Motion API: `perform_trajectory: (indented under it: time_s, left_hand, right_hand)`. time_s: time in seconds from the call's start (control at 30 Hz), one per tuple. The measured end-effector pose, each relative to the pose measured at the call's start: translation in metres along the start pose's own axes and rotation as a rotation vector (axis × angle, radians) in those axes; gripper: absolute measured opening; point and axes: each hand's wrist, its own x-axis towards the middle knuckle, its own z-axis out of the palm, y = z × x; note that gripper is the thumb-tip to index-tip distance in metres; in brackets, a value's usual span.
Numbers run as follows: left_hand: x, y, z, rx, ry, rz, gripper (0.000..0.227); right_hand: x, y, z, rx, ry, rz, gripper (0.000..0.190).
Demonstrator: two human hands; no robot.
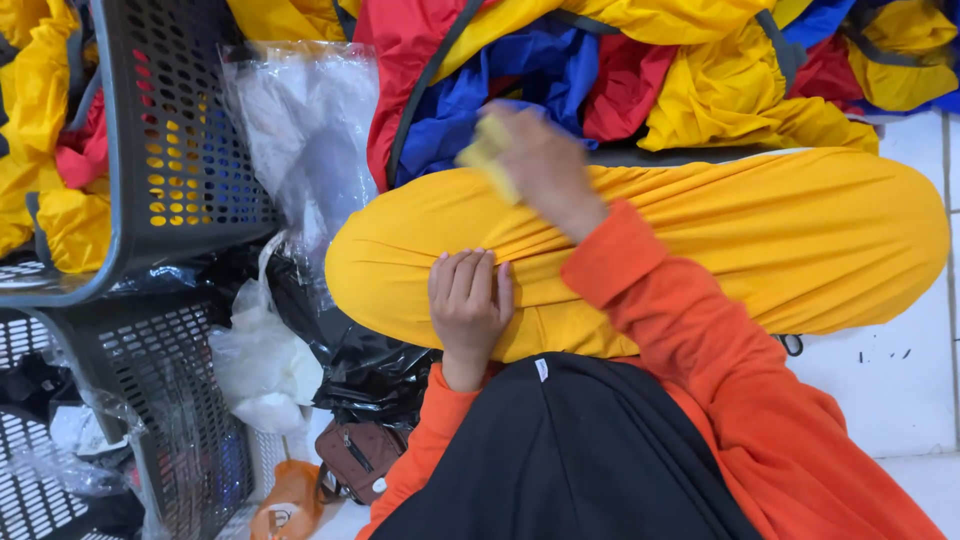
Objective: Trimming excess elastic from a yellow seat cover using scissors and smoothing the fabric with a foam block.
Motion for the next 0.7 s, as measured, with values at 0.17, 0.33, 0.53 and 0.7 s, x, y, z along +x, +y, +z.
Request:
perform_trajectory:
  time_s: [0.17,0.33,0.53,0.7]
  left_hand:
    - [0.004,-0.001,-0.002,-0.013,-0.007,-0.001,0.016]
    - [0.0,-0.008,0.01,-0.028,-0.035,0.012,0.02]
    - [-0.016,-0.02,0.026,0.06,0.037,0.121,0.024]
    - [-0.014,-0.021,0.03,0.071,0.07,0.109,0.024]
  right_hand:
    - [-0.034,0.067,-0.094,-0.181,0.339,0.225,0.052]
    - [-0.094,0.012,-0.116,0.081,0.35,0.161,0.059]
    - [-0.146,0.074,-0.089,-0.082,-0.036,0.287,0.054]
    - [-0.212,0.241,-0.174,-0.481,0.359,0.77,0.062]
